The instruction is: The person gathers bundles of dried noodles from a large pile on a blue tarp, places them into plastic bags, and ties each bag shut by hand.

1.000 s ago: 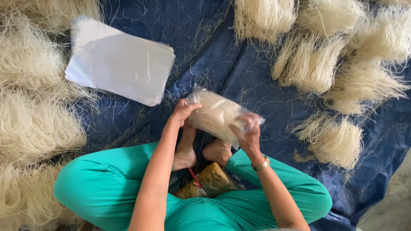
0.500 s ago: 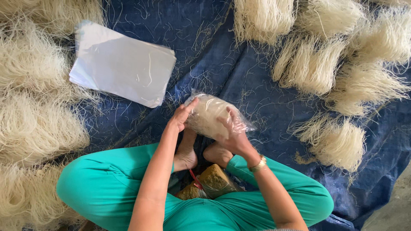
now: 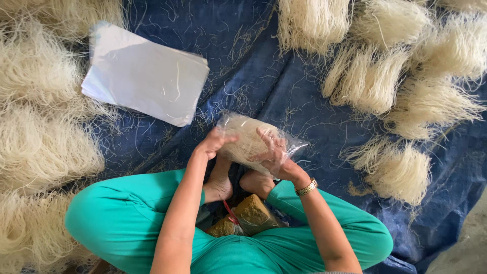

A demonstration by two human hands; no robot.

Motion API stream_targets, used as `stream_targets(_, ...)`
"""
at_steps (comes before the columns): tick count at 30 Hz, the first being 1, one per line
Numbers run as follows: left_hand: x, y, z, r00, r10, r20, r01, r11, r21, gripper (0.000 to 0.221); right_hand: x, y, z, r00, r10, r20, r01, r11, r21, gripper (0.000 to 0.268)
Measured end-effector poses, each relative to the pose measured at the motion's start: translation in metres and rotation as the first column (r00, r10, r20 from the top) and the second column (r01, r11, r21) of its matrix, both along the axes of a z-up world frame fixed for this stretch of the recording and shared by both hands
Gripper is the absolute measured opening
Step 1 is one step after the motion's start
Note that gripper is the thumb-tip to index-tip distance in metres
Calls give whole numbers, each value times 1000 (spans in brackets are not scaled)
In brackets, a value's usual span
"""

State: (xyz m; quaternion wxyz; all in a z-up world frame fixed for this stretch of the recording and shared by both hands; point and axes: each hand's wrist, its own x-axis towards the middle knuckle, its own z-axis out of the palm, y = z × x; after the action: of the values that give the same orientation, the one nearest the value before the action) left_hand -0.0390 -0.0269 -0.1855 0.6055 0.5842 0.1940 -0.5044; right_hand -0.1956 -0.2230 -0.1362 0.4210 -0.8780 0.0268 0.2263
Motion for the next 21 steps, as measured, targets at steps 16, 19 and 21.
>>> stream_targets(16, -22, 25, -5, 919, -172, 355, 80, 963, 257, 118, -2, -2, -14, 954, -157, 255, 240, 910, -339, 74)
stream_targets(19, -32, 15, 2, 853, -248, 459, 126, 952, 279, 126, 29, -18, -15, 965, -250, -78, 203, 903, -380, 92)
stream_targets(21, -22, 26, 9, 735, -387, 556, 200, 908, 368, 136, 24, -22, -15, 970, -240, 33, 238, 921, -310, 77)
